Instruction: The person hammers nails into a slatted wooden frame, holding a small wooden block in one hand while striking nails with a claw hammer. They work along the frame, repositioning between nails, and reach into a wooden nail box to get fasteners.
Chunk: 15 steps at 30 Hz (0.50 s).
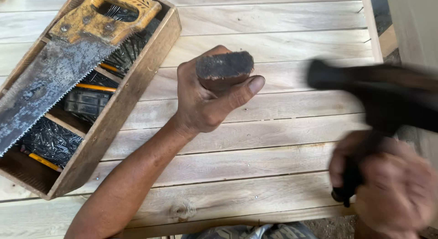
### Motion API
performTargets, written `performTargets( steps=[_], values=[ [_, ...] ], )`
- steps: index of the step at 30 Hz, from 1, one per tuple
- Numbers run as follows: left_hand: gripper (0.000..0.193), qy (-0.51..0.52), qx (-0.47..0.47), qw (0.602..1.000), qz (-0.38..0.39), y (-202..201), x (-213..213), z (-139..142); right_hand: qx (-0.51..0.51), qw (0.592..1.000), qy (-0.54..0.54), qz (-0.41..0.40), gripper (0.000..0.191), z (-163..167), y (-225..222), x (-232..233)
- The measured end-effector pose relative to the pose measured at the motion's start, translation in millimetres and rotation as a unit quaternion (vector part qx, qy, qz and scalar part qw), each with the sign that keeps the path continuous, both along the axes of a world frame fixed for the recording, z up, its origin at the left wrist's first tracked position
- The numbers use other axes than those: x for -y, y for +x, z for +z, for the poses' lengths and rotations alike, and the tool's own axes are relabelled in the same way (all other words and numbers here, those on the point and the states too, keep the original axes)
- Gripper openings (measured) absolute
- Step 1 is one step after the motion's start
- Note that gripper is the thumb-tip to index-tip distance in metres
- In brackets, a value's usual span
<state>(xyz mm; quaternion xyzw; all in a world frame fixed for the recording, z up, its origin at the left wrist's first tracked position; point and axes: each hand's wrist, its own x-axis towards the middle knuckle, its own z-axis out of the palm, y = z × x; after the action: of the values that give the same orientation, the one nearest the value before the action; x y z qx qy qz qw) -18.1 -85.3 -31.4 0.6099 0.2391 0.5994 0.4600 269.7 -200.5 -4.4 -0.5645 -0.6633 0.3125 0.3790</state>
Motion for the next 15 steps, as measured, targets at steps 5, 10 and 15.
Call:
performTargets(
  steps=[5, 10, 15],
  values=[
    [0.021, 0.004, -0.014, 1.0, -0.014, -3, 1, -1, 0.38, 0.921, 0.033, 0.077, 0.022, -29, -18, -18],
    [0.03, 0.037, -0.053, 0.998, 0.009, -6, -5, -6, 0.209, 0.963, -0.164, 0.042, 0.035, -33, 0, -19],
    [0.046, -0.016, 0.014, 0.999, -0.025, -12, -12, -14, -0.023, 0.991, 0.039, 0.128, 0.046, -13, -6, -18]
  ],
)
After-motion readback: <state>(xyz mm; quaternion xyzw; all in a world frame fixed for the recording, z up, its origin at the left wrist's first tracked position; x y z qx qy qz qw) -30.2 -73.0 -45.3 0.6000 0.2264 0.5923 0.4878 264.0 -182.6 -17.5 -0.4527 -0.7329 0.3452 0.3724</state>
